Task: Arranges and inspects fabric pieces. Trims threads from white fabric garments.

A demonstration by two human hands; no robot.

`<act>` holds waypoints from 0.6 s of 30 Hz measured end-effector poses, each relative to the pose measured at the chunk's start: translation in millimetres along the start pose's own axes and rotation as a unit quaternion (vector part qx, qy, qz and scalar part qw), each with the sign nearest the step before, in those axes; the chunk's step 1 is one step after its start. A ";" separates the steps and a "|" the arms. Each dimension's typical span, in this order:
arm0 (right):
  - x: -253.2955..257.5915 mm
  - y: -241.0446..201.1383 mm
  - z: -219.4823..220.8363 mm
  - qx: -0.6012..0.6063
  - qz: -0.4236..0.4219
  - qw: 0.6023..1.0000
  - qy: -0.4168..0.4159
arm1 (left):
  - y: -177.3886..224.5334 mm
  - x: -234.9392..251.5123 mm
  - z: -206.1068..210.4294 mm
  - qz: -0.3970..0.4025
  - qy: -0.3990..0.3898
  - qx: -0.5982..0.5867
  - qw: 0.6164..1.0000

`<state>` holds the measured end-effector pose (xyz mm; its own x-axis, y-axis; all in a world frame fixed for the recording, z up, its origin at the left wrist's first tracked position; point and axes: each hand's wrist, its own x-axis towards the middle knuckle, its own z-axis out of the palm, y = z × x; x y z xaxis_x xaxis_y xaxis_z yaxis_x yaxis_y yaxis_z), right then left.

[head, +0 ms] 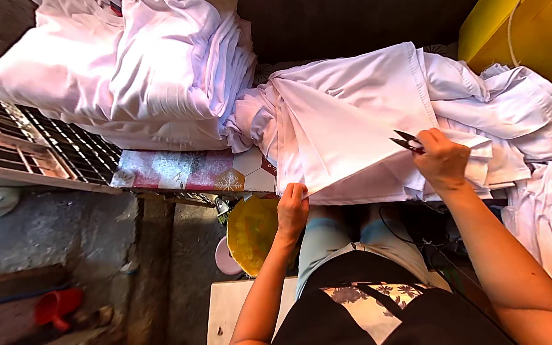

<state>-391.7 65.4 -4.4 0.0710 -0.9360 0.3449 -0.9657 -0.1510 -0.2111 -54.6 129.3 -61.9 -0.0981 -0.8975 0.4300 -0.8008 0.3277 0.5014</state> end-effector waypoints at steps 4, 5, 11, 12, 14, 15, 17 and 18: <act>-28.1 3.4 -29.0 -0.037 0.183 0.967 -0.171 | -1.1 -24.2 -16.3 -0.039 -0.207 0.005 0.978; -36.6 -3.3 -35.6 -0.030 0.194 0.970 -0.142 | 2.2 -26.8 -22.2 -0.048 -0.223 -0.006 0.973; -46.9 -53.4 -15.4 0.151 0.086 0.985 -0.002 | 9.0 -11.1 3.5 0.006 -0.105 -0.030 0.994; -45.1 -60.6 -7.0 0.178 0.070 0.981 -0.028 | 4.8 -10.4 14.1 0.016 -0.117 -0.038 0.992; -43.3 -72.7 4.6 0.241 0.076 0.960 -0.117 | 0.5 -17.8 29.8 0.032 -0.093 -0.053 0.994; -41.8 -79.3 6.9 0.285 0.107 0.935 -0.180 | 4.0 -21.9 30.7 0.031 -0.084 -0.057 0.994; -42.7 -93.9 11.8 0.384 0.188 0.858 -0.285 | 19.5 -30.7 23.5 0.006 -0.092 -0.076 0.993; -45.1 -102.3 17.0 0.424 0.220 0.818 -0.321 | 25.9 -35.1 20.9 -0.006 -0.091 -0.088 0.992</act>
<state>-291.9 117.7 -14.0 0.1431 -0.8919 -0.4291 -0.4319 0.3338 -0.8379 -84.3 163.2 -79.7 -0.2075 -0.9348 0.2882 -0.6882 0.3489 0.6362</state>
